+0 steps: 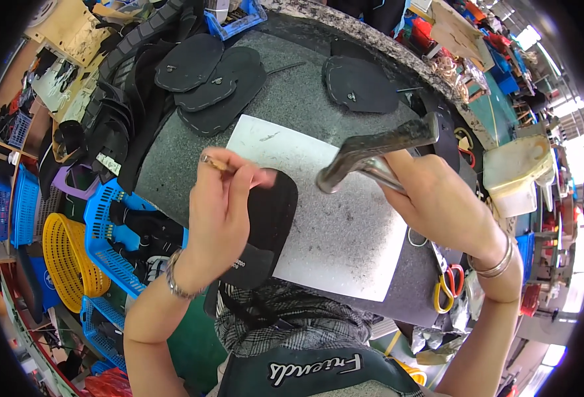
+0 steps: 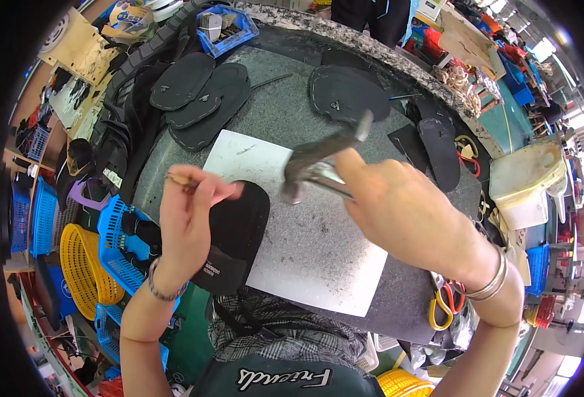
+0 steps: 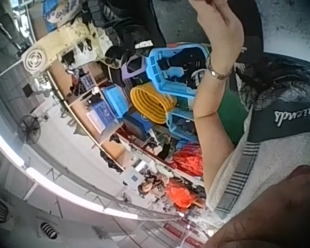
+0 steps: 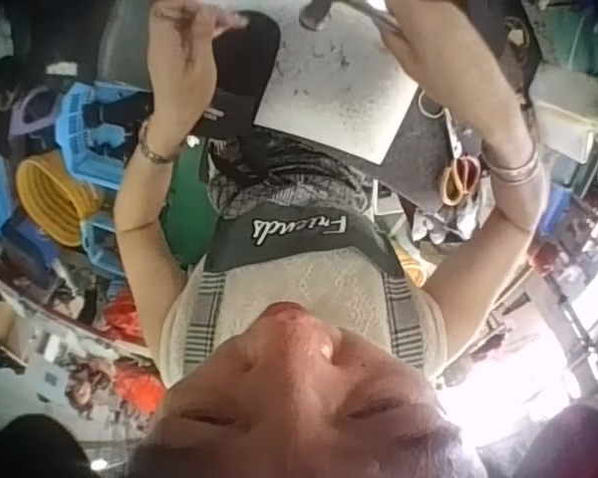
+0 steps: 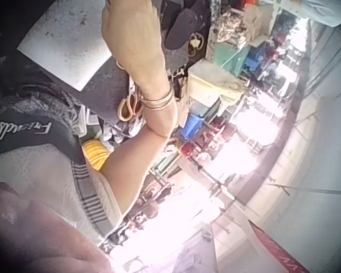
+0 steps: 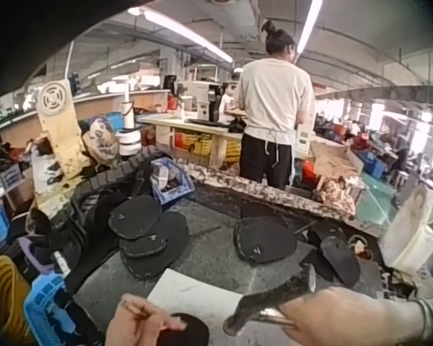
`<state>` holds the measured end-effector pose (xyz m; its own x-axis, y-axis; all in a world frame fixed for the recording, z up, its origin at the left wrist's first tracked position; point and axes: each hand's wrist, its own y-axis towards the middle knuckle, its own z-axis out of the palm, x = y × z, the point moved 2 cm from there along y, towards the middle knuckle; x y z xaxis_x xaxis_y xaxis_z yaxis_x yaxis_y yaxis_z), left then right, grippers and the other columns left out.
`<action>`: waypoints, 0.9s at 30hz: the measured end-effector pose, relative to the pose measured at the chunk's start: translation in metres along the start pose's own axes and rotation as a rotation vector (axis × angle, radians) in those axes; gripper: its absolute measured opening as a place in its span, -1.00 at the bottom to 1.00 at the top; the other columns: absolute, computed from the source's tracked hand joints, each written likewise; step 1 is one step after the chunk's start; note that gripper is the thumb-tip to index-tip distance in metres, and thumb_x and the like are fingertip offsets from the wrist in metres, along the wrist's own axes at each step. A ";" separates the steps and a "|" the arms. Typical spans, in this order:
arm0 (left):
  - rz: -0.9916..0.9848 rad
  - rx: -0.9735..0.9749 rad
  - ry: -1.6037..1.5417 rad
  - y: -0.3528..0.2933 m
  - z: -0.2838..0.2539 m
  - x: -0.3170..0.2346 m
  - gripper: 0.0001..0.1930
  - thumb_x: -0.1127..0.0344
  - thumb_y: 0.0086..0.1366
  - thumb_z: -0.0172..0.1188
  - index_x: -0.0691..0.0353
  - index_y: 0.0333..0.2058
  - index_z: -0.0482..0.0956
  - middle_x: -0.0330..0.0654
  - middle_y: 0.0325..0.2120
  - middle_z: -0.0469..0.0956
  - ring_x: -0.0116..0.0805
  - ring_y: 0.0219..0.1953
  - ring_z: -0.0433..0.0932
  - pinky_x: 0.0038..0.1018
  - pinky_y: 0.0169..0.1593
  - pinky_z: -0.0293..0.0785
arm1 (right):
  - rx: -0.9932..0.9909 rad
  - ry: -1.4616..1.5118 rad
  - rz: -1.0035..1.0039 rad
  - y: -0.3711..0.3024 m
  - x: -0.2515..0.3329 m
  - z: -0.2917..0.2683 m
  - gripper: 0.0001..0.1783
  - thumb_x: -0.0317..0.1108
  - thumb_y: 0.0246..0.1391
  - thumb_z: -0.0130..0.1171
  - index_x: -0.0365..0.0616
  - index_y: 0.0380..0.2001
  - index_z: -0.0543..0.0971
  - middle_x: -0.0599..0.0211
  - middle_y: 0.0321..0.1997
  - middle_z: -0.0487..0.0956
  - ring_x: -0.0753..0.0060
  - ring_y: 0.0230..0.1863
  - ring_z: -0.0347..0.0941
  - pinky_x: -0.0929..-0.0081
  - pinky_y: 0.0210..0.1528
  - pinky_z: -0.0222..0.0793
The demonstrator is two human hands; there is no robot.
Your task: Hammering shoe soles and applying glue to components in a factory setting.
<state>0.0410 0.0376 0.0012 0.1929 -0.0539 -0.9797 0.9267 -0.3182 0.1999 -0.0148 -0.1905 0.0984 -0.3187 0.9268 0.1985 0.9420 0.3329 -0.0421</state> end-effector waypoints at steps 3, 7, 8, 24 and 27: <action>0.257 0.314 0.943 -0.027 0.014 -0.028 -0.55 0.30 0.14 0.23 0.41 -0.08 0.27 -0.03 -0.40 0.34 -0.16 -0.32 0.46 -0.38 -0.15 0.42 | 0.032 0.063 0.161 -0.008 -0.014 0.019 -0.70 -0.47 -0.06 0.07 -0.30 -0.24 0.27 -0.09 -0.62 0.45 -0.16 -0.48 0.44 0.04 -0.44 0.33; 0.179 0.514 1.148 -0.048 0.003 -0.035 -0.16 0.15 -0.08 0.38 0.51 0.07 0.16 0.01 -0.39 0.32 -0.07 -0.32 0.38 -0.34 -0.19 0.35 | -0.056 0.183 0.229 -0.018 -0.030 0.049 -0.68 -0.44 -0.01 0.09 -0.30 -0.22 0.25 -0.16 -0.59 0.46 -0.21 -0.47 0.44 0.00 -0.44 0.32; 0.124 0.650 1.155 -0.049 -0.004 -0.042 -0.09 0.12 -0.15 0.41 0.55 0.08 0.14 0.01 -0.38 0.32 -0.09 -0.30 0.38 -0.34 -0.18 0.35 | -0.094 0.192 0.231 -0.021 -0.028 0.050 -0.68 -0.45 -0.01 0.09 -0.31 -0.23 0.25 -0.15 -0.61 0.45 -0.22 -0.49 0.43 0.01 -0.46 0.32; 0.168 0.463 1.427 -0.074 -0.004 -0.032 -0.25 0.41 -0.01 0.28 0.43 0.16 0.15 0.03 -0.34 0.38 -0.15 -0.40 0.40 -0.31 -0.36 0.31 | -0.171 0.212 0.192 -0.038 -0.046 0.096 -0.74 -0.30 0.03 0.05 -0.22 -0.24 0.38 -0.02 -0.36 0.41 0.02 -0.44 0.48 0.21 -0.48 0.41; 0.082 0.703 1.160 -0.065 -0.025 -0.044 -0.18 0.56 0.02 0.13 0.28 0.27 -0.05 0.15 -0.25 0.35 0.14 -0.27 0.37 -0.24 -0.18 0.36 | -0.272 0.378 0.271 -0.038 -0.039 0.103 -0.61 -0.34 0.02 0.05 -0.35 -0.18 0.20 -0.01 -0.70 0.46 -0.11 -0.60 0.47 0.12 -0.56 0.41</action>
<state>-0.0193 0.0840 0.0314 0.7201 0.6145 -0.3222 0.6082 -0.7826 -0.1330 -0.0488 -0.2217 -0.0088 -0.0478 0.8297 0.5561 0.9944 -0.0127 0.1045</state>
